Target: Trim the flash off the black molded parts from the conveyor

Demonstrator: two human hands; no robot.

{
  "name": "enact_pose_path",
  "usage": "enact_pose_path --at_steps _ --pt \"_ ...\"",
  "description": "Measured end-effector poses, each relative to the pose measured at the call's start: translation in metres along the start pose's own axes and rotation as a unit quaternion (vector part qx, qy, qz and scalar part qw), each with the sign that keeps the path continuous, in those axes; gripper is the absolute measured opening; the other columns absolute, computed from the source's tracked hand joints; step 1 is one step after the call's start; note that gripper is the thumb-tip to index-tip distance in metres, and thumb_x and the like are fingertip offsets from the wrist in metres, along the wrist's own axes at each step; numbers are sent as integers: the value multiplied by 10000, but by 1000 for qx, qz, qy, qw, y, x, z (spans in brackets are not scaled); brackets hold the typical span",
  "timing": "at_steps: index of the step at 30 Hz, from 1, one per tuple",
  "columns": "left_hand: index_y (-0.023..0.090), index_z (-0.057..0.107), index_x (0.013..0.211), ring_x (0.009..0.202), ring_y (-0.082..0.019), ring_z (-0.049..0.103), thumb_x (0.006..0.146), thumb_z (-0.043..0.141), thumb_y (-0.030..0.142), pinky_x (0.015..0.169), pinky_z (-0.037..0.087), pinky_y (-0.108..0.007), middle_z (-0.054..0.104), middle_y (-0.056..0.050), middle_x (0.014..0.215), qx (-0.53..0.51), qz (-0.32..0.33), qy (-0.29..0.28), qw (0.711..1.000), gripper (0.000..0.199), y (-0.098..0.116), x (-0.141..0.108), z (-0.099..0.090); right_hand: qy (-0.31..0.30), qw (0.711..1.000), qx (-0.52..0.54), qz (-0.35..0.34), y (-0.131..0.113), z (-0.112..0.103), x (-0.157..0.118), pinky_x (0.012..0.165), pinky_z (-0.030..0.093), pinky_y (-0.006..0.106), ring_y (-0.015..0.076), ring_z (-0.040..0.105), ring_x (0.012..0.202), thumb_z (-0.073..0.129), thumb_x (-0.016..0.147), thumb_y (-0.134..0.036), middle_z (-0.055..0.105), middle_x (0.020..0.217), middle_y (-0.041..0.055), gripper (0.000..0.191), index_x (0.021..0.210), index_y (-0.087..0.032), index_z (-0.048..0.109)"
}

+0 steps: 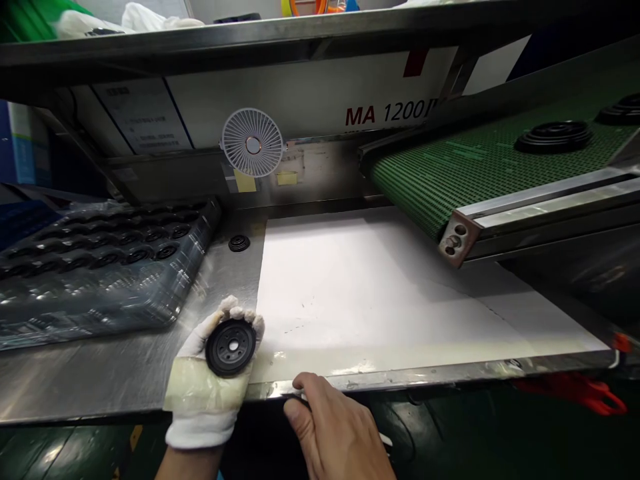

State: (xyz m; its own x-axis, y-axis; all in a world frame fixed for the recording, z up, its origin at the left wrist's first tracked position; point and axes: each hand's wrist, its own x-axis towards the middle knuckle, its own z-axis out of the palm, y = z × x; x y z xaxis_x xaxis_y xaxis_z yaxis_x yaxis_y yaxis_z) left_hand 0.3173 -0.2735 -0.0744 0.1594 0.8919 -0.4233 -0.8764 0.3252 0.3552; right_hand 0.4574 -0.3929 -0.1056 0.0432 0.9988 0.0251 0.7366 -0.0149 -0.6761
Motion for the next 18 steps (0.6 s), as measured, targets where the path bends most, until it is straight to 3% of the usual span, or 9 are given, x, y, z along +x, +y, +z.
enact_pose_path --at_steps 4,10,14,18 --pt "127 689 930 810 -176 639 800 571 127 839 540 -388 655 -63 807 5 9 0 1000 175 -8 -5 1 58 998 39 7 -10 1 6 528 350 251 157 547 637 289 1006 -429 557 732 -34 272 879 -262 463" --pt "142 689 873 726 -152 630 803 579 138 773 560 -358 641 -50 761 6 18 16 1000 131 -19 -9 5 135 988 27 -75 -24 18 22 574 367 256 163 557 681 353 1006 -361 567 780 -16 224 901 -248 516" --pt "156 690 887 695 -145 622 798 581 133 730 565 -340 627 -41 732 -10 -7 56 998 142 -17 -8 9 122 987 33 -99 -27 21 23 530 357 249 161 538 631 368 994 -344 553 734 -3 260 838 -229 541" --pt "146 684 870 726 -159 630 802 581 144 732 565 -338 631 -47 739 -7 -3 68 998 123 -13 -7 11 52 984 167 -30 -28 15 20 448 353 202 123 488 526 543 887 -443 566 699 -35 190 889 -258 588"
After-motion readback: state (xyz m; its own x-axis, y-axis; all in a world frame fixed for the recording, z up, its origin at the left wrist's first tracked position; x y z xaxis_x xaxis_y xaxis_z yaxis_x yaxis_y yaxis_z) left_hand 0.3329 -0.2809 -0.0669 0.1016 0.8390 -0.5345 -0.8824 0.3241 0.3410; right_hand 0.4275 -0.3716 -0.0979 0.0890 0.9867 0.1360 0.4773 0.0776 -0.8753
